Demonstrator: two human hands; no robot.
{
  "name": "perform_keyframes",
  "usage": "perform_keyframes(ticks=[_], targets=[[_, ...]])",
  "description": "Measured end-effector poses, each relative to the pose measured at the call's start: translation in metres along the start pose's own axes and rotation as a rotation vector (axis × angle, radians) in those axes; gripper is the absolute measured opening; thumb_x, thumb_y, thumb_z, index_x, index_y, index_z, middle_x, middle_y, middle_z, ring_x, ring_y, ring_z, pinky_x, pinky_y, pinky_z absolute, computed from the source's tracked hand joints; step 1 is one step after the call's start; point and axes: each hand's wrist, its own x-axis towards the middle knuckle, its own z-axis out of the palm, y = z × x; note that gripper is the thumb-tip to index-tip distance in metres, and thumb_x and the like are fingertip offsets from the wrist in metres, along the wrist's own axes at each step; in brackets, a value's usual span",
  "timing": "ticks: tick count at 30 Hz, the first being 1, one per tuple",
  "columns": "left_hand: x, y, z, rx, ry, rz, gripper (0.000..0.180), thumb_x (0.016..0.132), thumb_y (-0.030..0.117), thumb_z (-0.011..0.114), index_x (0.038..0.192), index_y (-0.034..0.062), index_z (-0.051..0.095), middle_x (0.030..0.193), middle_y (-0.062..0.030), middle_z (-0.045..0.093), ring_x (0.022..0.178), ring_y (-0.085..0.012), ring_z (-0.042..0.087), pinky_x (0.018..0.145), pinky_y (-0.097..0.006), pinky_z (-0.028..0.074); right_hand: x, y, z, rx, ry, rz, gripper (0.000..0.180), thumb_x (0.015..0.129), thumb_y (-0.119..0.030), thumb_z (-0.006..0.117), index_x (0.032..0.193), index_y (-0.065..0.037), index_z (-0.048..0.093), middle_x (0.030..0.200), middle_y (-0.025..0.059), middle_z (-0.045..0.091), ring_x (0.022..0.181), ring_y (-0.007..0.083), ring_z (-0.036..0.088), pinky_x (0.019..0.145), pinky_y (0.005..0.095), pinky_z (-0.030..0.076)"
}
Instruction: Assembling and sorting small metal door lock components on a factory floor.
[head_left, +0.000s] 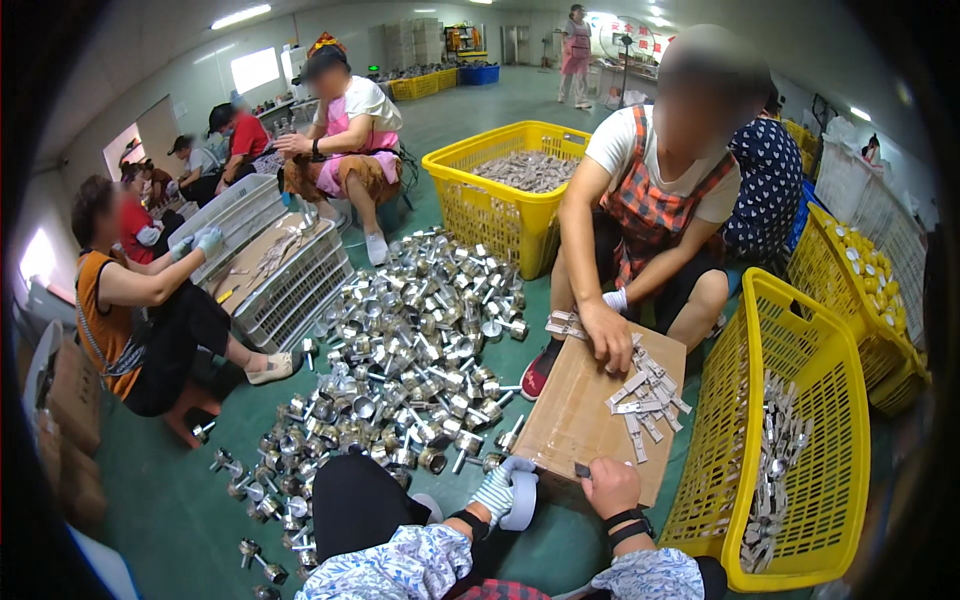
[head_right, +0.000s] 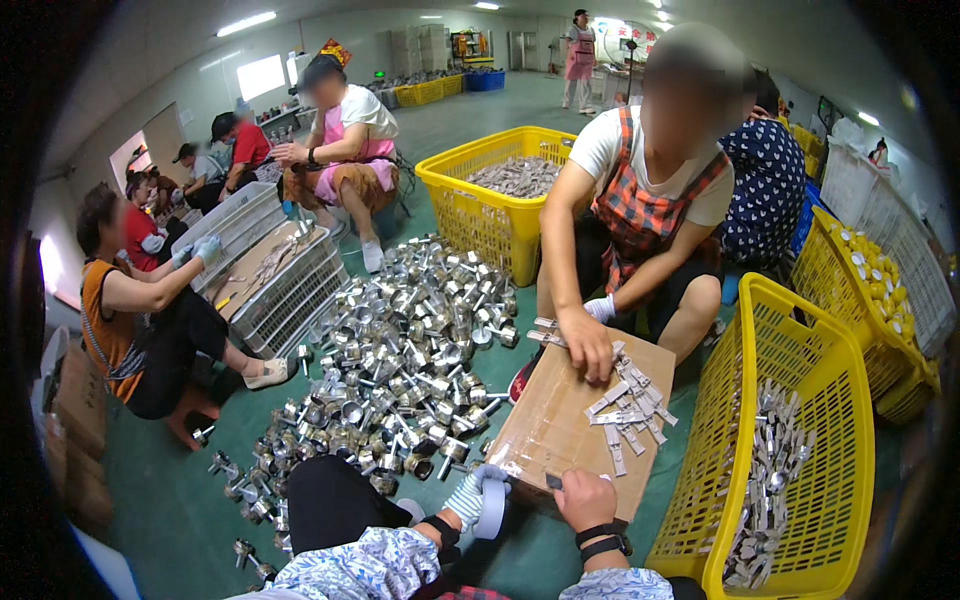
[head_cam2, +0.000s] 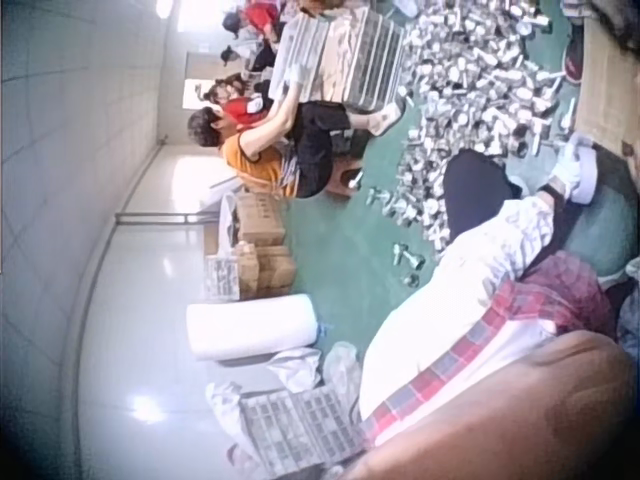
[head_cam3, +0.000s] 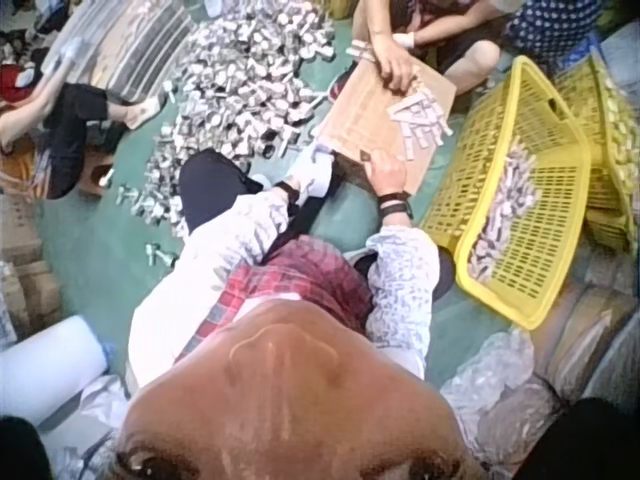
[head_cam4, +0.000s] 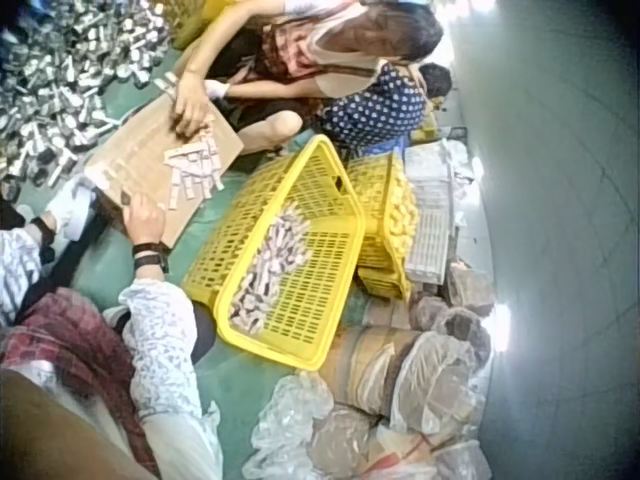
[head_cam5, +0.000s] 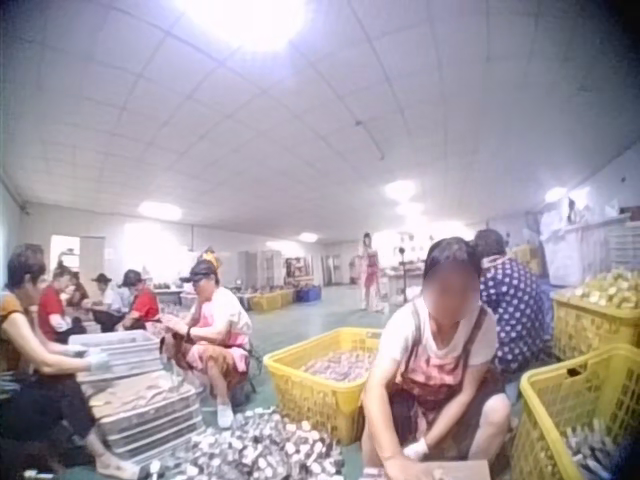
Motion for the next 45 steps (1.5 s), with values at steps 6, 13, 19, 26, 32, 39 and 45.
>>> perform_keyframes(ticks=[6,13,19,26,32,39,45], targets=[[-0.001,0.001,0.000,-0.012,0.004,0.013,0.026,0.092,0.004,0.078,0.112,0.0072,0.062,0.106,-0.0052,0.068,0.099,-0.0161,0.065,0.091,-0.031,0.054,-0.001,0.001,0.001,-0.009,-0.007,-0.004,0.031,0.069,-0.025,0.087,0.081,-0.015,0.060,0.075,0.0043,0.061,0.071,0.0261,0.066,0.063,0.0425,0.050],[0.000,-0.005,0.001,-0.020,-0.003,0.039,0.028,0.091,0.004,0.079,0.112,0.0078,0.062,0.105,-0.0051,0.069,0.099,-0.0164,0.066,0.091,-0.032,0.055,0.001,-0.002,-0.004,0.037,0.004,0.013,0.027,0.071,-0.022,0.084,0.079,-0.014,0.060,0.074,0.0070,0.062,0.069,0.0302,0.065,0.064,0.0446,0.051],[0.000,-0.010,-0.001,-0.054,0.002,0.014,0.031,0.090,0.003,0.080,0.114,0.0081,0.062,0.106,-0.0049,0.069,0.099,-0.0162,0.066,0.091,-0.032,0.055,0.001,-0.001,-0.001,0.047,0.010,0.013,0.026,0.072,-0.022,0.083,0.078,-0.013,0.059,0.074,0.0071,0.062,0.069,0.0303,0.065,0.064,0.0445,0.050],[0.003,-0.021,0.008,-0.069,-0.031,0.027,0.032,0.089,0.002,0.081,0.114,0.0093,0.062,0.105,-0.0047,0.068,0.099,-0.0154,0.065,0.091,-0.031,0.056,-0.003,0.004,-0.006,0.035,0.005,0.033,0.026,0.073,-0.023,0.083,0.077,-0.013,0.058,0.073,0.0066,0.061,0.070,0.0295,0.065,0.064,0.0440,0.050],[0.017,-0.043,-0.005,-0.778,-0.061,-0.505,0.024,0.093,0.003,0.073,0.113,0.0138,0.062,0.102,-0.0043,0.068,0.094,-0.0183,0.067,0.082,-0.033,0.058,-0.005,0.012,-0.007,-0.001,0.021,0.006,0.029,0.073,-0.028,0.085,0.082,-0.015,0.060,0.077,0.0040,0.062,0.071,0.0251,0.066,0.063,0.0412,0.050],[0.013,0.028,0.027,-0.701,0.256,-0.635,0.026,0.085,0.037,0.072,0.091,0.0128,0.066,0.077,-0.0042,0.065,0.066,-0.0185,0.063,0.063,-0.031,0.053,-0.012,0.020,-0.021,0.078,0.036,-0.011,0.028,0.076,-0.028,0.081,0.088,-0.014,0.060,0.079,0.0040,0.063,0.075,0.0247,0.068,0.065,0.0406,0.053],[0.016,0.022,0.028,-0.738,0.218,-0.570,0.022,0.086,0.035,0.070,0.088,0.0151,0.061,0.076,-0.0005,0.060,0.065,-0.0163,0.062,0.062,-0.029,0.053,-0.017,0.021,-0.027,0.113,0.039,0.009,0.029,0.077,-0.027,0.081,0.092,-0.014,0.060,0.083,0.0038,0.065,0.080,0.0252,0.069,0.068,0.0408,0.053]])
